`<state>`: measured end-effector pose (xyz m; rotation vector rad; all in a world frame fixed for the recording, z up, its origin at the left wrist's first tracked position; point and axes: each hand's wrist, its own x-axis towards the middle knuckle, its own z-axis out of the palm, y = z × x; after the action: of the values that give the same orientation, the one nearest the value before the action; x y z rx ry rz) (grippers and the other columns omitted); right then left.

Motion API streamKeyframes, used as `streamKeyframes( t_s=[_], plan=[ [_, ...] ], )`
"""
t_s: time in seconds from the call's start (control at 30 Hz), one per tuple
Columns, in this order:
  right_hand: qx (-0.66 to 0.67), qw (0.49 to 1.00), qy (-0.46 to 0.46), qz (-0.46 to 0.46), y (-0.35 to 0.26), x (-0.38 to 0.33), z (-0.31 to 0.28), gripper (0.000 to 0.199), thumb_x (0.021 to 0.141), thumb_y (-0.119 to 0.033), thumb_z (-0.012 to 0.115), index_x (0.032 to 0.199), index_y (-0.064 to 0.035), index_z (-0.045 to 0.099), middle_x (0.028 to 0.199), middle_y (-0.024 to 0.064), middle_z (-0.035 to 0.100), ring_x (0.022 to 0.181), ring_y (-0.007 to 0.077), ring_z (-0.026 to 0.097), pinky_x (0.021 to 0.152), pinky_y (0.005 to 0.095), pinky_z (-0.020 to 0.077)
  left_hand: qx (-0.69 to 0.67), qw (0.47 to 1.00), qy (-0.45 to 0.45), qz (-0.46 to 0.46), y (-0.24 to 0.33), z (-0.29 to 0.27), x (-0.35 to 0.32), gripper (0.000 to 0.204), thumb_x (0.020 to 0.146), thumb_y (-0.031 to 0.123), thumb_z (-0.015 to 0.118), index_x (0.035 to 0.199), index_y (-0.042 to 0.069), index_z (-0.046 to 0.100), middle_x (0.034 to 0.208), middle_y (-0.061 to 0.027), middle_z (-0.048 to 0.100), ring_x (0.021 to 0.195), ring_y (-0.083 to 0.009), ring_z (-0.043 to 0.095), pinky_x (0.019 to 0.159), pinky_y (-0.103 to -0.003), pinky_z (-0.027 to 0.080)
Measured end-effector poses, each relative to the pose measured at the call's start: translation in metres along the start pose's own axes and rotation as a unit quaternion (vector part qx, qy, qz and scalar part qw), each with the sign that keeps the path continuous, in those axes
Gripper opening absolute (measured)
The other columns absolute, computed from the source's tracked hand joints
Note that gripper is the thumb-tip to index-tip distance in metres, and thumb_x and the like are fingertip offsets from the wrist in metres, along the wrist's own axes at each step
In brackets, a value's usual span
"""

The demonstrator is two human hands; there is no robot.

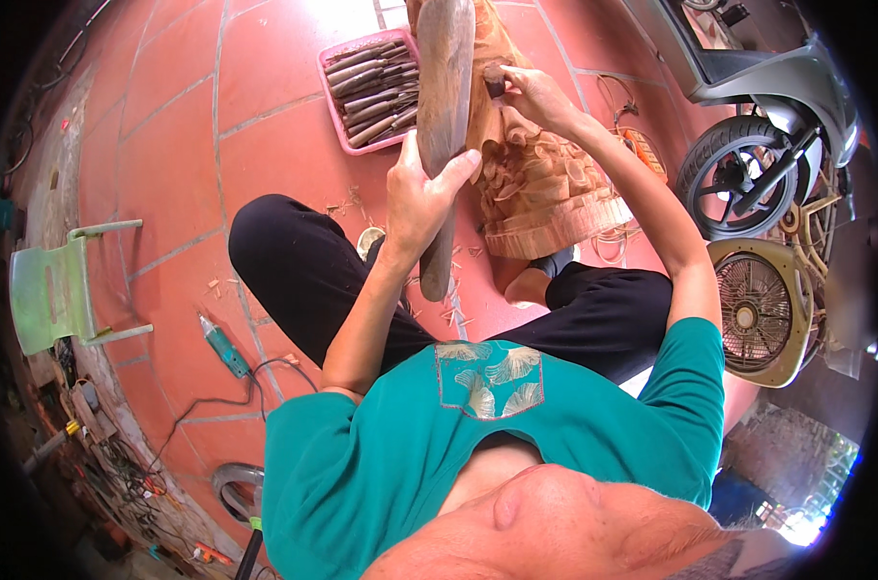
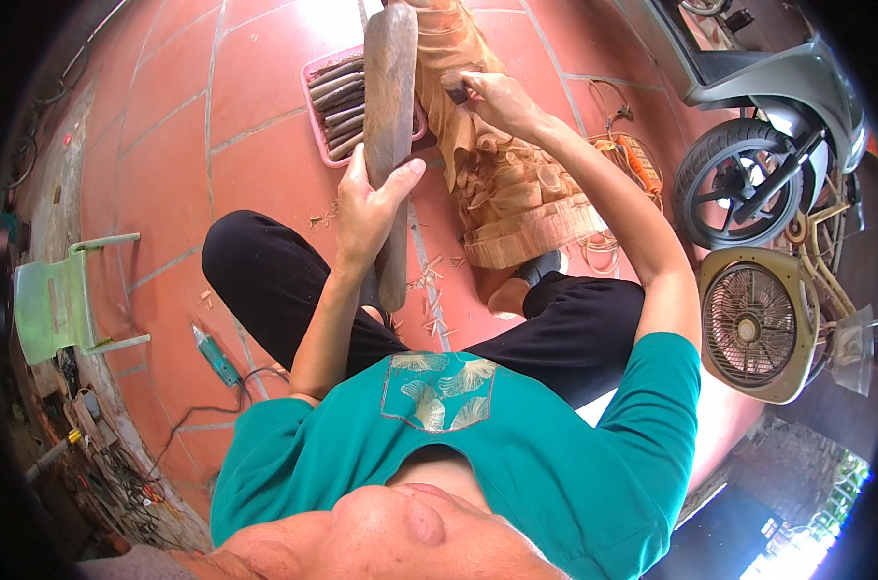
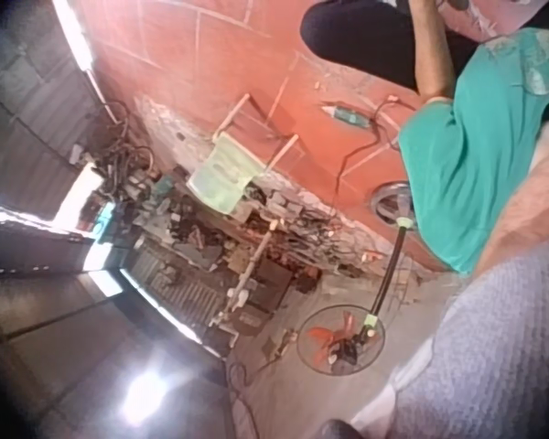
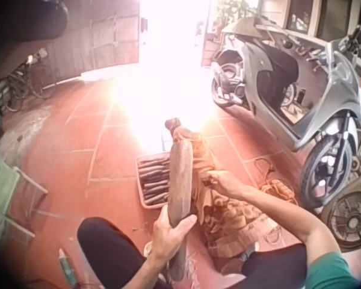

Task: The person carves a wooden sculpture using a chisel and mallet. They repeatedly strike the chisel to shape the wood, occasionally adjusting the tool and the piece.

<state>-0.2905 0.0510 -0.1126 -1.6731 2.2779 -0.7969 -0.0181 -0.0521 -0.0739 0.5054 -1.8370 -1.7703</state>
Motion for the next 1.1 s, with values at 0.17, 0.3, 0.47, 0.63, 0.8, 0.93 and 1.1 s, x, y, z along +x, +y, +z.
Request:
streamKeyframes(
  t_s=[0.17,0.3,0.47,0.63,0.8,0.93,1.1],
  plan=[
    [-0.038,0.999,-0.036,0.001,-0.024,0.005,-0.011,0.022,0.088,-0.011,0.071,0.103,-0.0033,0.057,0.093,0.0158,0.066,0.093,0.0367,0.066,0.079,0.0466,0.0502,-0.012,0.999,0.029,0.028,0.015,0.008,0.014,0.047,0.089,0.030,0.078,0.114,-0.003,0.056,0.089,-0.0180,0.073,0.081,-0.0227,0.071,0.075,-0.037,0.055],
    [-0.048,0.999,-0.019,-0.009,-0.009,0.007,0.002,0.025,0.088,-0.014,0.073,0.107,-0.0066,0.058,0.096,0.0132,0.069,0.094,0.0351,0.067,0.078,0.0460,0.0515,0.152,0.988,-0.014,-0.024,-0.018,0.011,0.020,0.054,0.087,0.040,0.076,0.112,-0.003,0.055,0.090,-0.0237,0.072,0.082,-0.0355,0.073,0.076,-0.044,0.055],
    [-0.055,0.998,-0.019,0.011,-0.006,0.008,0.006,0.026,0.087,-0.016,0.073,0.108,-0.0082,0.059,0.098,0.0115,0.071,0.097,0.0344,0.068,0.079,0.0457,0.0530,0.098,0.993,-0.055,-0.022,-0.024,0.006,0.019,0.054,0.087,0.040,0.076,0.114,-0.003,0.056,0.083,-0.0226,0.072,0.079,-0.0394,0.072,0.073,-0.045,0.054],
    [-0.062,0.998,-0.032,-0.002,-0.013,0.007,-0.004,0.024,0.087,-0.015,0.073,0.105,-0.0079,0.060,0.096,0.0138,0.070,0.095,0.0354,0.068,0.078,0.0468,0.0531,0.031,0.997,0.039,0.052,0.001,0.014,0.016,0.051,0.088,0.036,0.076,0.113,-0.003,0.054,0.082,-0.0214,0.072,0.078,-0.0383,0.073,0.071,-0.045,0.055],
    [-0.052,0.999,-0.005,-0.014,-0.002,0.000,0.003,0.019,0.085,-0.004,0.066,0.103,-0.0047,0.060,0.095,0.0163,0.070,0.094,0.0376,0.068,0.077,0.0466,0.0528,0.186,0.978,-0.052,-0.081,-0.010,0.011,0.018,0.051,0.089,0.036,0.075,0.119,-0.002,0.059,0.099,-0.0163,0.073,0.091,-0.0236,0.070,0.086,-0.039,0.053],
    [-0.073,0.994,0.014,-0.074,-0.019,-0.014,0.007,0.027,0.081,0.007,0.057,0.106,-0.0020,0.062,0.095,0.0176,0.068,0.094,0.0386,0.067,0.080,0.0448,0.0542,0.114,0.989,-0.062,-0.067,-0.018,0.004,0.014,0.054,0.089,0.037,0.075,0.123,-0.001,0.059,0.099,-0.0169,0.073,0.093,-0.0268,0.070,0.086,-0.039,0.053],
    [-0.036,0.997,0.013,-0.070,-0.033,-0.021,-0.004,0.023,0.082,0.007,0.062,0.103,-0.0021,0.063,0.098,0.0167,0.068,0.094,0.0358,0.068,0.080,0.0422,0.0549,0.071,0.997,0.011,-0.024,-0.030,0.003,0.018,0.054,0.087,0.040,0.076,0.117,-0.001,0.059,0.091,-0.0204,0.074,0.085,-0.0341,0.074,0.079,-0.043,0.055]
  ],
)
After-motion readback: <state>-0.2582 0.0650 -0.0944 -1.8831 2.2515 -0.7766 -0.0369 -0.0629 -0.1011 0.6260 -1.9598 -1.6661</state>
